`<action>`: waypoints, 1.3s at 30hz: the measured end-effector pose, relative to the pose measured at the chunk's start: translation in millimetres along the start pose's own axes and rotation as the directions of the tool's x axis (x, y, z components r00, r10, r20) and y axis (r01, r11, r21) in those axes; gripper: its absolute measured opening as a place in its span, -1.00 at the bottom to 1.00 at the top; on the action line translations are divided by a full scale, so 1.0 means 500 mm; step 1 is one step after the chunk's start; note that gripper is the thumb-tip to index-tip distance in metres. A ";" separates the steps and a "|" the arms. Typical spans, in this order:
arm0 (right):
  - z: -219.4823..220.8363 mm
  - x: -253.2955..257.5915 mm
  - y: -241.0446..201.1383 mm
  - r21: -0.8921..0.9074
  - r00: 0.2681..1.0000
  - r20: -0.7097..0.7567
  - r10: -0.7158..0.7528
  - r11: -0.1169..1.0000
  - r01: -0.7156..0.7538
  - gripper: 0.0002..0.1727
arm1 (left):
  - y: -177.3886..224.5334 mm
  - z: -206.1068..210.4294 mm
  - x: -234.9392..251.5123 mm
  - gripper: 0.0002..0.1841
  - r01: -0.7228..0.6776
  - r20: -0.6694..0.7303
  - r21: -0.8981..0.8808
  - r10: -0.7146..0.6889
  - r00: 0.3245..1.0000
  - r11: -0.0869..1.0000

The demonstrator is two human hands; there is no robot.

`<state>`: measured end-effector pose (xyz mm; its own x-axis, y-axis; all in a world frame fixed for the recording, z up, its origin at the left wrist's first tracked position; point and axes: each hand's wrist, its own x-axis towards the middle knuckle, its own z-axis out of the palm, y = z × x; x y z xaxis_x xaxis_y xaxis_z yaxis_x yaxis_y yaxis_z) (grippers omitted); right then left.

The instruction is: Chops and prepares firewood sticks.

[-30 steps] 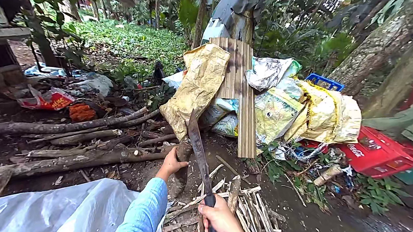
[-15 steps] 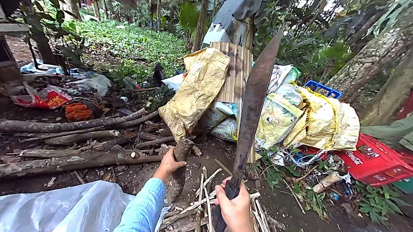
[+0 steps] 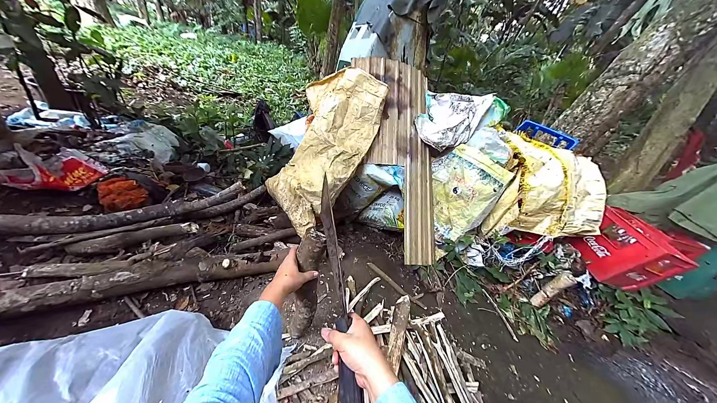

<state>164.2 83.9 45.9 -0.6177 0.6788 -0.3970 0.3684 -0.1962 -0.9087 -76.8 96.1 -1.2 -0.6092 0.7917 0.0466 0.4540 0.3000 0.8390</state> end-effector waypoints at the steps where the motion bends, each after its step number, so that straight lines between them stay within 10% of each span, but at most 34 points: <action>1: 0.004 -0.005 0.003 0.021 1.000 -0.004 0.000 1.000 0.000 -0.54 | -0.003 0.003 -0.002 0.14 -0.008 0.014 0.009 0.008 1.000 1.000; 10: -0.059 -0.067 -0.032 0.546 0.967 0.250 0.050 0.818 -0.183 -0.90 | 0.001 0.028 -0.014 0.13 -0.038 -0.050 0.041 0.040 0.998 0.998; 16: -0.065 -0.066 0.004 0.122 0.966 -0.050 -0.253 0.959 0.257 -0.67 | 0.016 0.034 0.000 0.11 0.007 -0.052 0.054 -0.005 0.999 0.999; 22: -0.067 -0.081 -0.039 -0.013 0.671 -0.322 -0.668 0.712 0.702 -0.67 | 0.015 0.034 0.011 0.13 0.027 -0.042 0.065 -0.024 0.999 0.998; 27: -0.028 -0.007 -0.014 -0.066 0.983 -0.076 -0.168 0.984 0.163 -0.59 | 0.015 0.030 0.006 0.13 0.017 -0.042 0.053 -0.014 0.999 0.998; 35: 0.011 0.019 -0.011 -0.014 1.000 -0.024 -0.006 1.000 0.006 -0.53 | -0.001 0.006 -0.011 0.25 0.007 0.021 0.034 -0.007 1.000 0.999; 39: 0.018 0.024 -0.014 0.049 0.998 -0.045 -0.045 0.998 0.048 -0.48 | 0.043 -0.009 -0.135 -0.19 0.130 0.161 -0.248 -0.092 0.983 0.960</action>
<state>148.1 87.0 46.2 -0.6018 0.7183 -0.3491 0.3041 -0.1981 -0.9318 -28.9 46.7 16.3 -0.5354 0.8362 -0.1187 0.1953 0.2593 0.9458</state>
